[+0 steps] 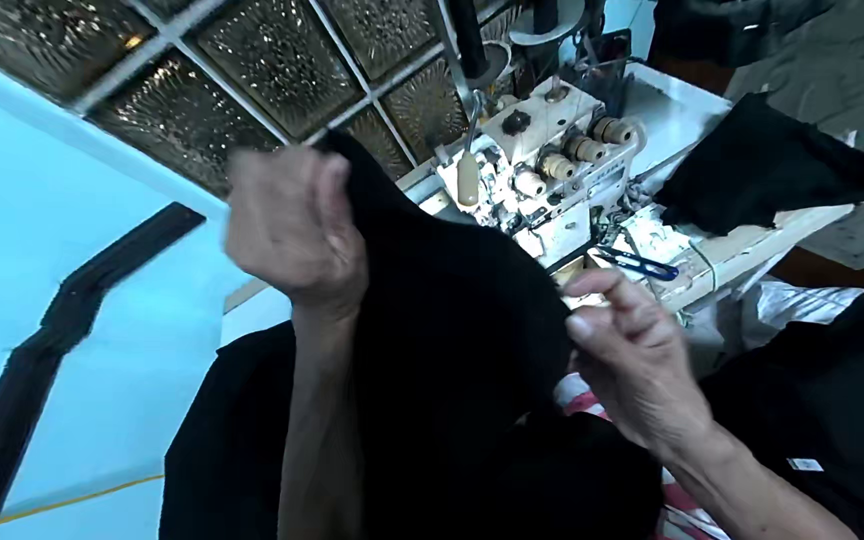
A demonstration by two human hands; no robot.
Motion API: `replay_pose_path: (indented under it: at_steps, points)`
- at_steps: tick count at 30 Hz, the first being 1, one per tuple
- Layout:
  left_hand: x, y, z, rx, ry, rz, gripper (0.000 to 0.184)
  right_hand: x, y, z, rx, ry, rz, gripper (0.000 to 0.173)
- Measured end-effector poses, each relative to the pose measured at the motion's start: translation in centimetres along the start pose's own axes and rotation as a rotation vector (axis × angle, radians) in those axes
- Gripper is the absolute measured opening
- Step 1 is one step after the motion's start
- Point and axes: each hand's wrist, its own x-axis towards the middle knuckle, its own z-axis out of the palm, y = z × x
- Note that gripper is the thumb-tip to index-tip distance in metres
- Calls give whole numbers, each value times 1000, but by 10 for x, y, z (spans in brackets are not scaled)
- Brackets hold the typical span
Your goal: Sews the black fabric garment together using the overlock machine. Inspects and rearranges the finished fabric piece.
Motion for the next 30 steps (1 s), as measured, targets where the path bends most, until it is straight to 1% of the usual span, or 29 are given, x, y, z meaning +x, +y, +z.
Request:
replay_pose_path:
  at_steps: [2, 4, 5, 7, 9, 10, 12, 14, 17, 19, 20, 22, 24, 27, 30]
  points:
    - [-28, 12, 13, -55, -123, 13, 31, -15, 20, -18, -26, 88, 232, 23]
    - [-61, 30, 23, -184, -313, -71, 26, -37, 38, -32, -46, 189, 447, 19]
    - [-76, 40, 31, -265, -392, -128, 24, -48, 44, -37, -44, 239, 528, 17]
    - [-94, 55, 46, -403, -534, -205, 21, -64, 53, -44, -38, 323, 609, 14]
    - [-102, 64, 58, -522, -632, -267, 19, -72, 57, -50, -16, 369, 634, 17]
    - [-103, 67, 61, -555, -643, -293, 17, -75, 58, -53, -2, 379, 636, 18]
    - [-102, 73, 63, -550, -599, -309, 13, -77, 60, -58, 24, 395, 628, 19]
    - [-98, 84, 61, -445, -557, -284, 12, -79, 60, -63, 31, 403, 632, 19]
    - [-96, 109, 49, -206, -605, -249, 12, -79, 60, -66, 28, 406, 652, 19]
    - [-99, 124, 41, -133, -623, -320, 15, -80, 60, -66, 18, 399, 653, 19]
    - [-100, 127, 39, -153, -619, -384, 16, -80, 60, -66, 13, 392, 649, 18]
    - [-102, 126, 40, -266, -599, -564, 17, -79, 61, -67, 8, 387, 634, 18]
    - [-100, 120, 45, -346, -565, -671, 15, -75, 60, -66, -3, 382, 618, 19]
    - [-94, 114, 53, -314, -599, -734, 20, -66, 57, -67, 3, 366, 569, 18]
    - [-91, 113, 57, -250, -631, -718, 23, -60, 55, -68, 13, 360, 553, 19]
